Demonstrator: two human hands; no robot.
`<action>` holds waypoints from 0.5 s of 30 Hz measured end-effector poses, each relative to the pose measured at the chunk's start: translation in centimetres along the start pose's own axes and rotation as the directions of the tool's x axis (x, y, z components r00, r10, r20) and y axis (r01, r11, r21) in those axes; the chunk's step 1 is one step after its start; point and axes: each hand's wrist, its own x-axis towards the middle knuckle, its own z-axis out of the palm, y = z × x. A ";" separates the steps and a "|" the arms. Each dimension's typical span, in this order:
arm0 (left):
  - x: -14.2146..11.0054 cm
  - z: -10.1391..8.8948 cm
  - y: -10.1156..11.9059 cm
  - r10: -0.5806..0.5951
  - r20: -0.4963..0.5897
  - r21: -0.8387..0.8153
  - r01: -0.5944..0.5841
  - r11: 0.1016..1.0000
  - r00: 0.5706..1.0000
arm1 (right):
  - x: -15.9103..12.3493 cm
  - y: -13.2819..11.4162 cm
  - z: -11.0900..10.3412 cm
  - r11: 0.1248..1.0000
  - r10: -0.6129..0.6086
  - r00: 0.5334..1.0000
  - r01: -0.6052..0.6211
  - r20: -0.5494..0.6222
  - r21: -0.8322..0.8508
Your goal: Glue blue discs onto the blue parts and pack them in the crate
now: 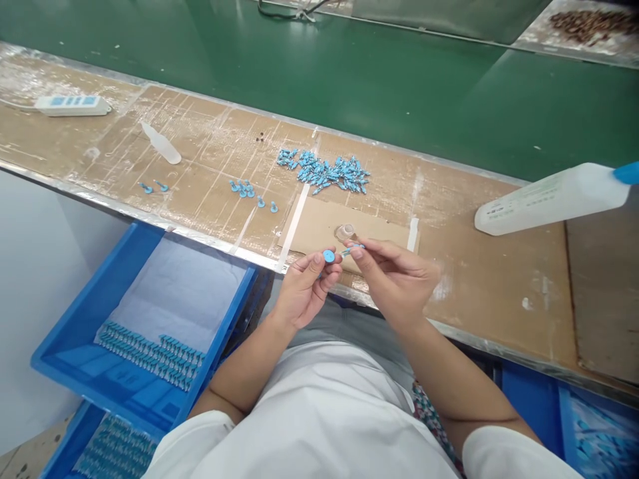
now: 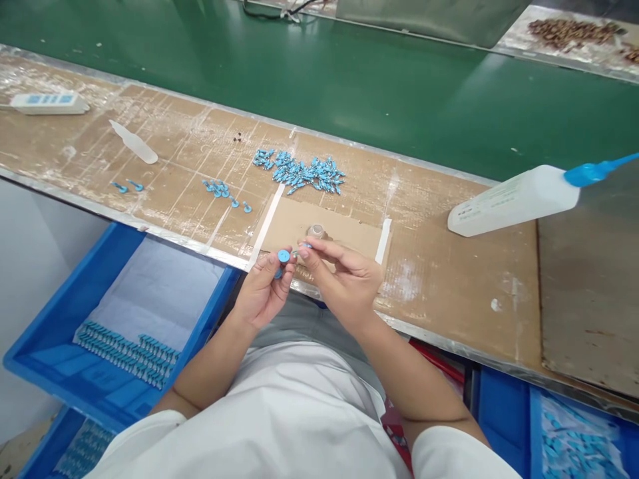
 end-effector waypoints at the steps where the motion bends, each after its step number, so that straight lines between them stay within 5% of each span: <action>1: -0.1 0.1 -0.1 -0.008 0.014 0.003 0.008 1.000 1.000 | -0.3 0.1 0.1 1.000 -0.005 1.000 0.005 0.019 0.010; 15: -0.6 0.5 -0.1 -0.014 0.032 0.000 0.014 1.000 0.999 | -0.6 0.6 -0.2 0.982 -0.174 0.977 0.181 0.122 -0.051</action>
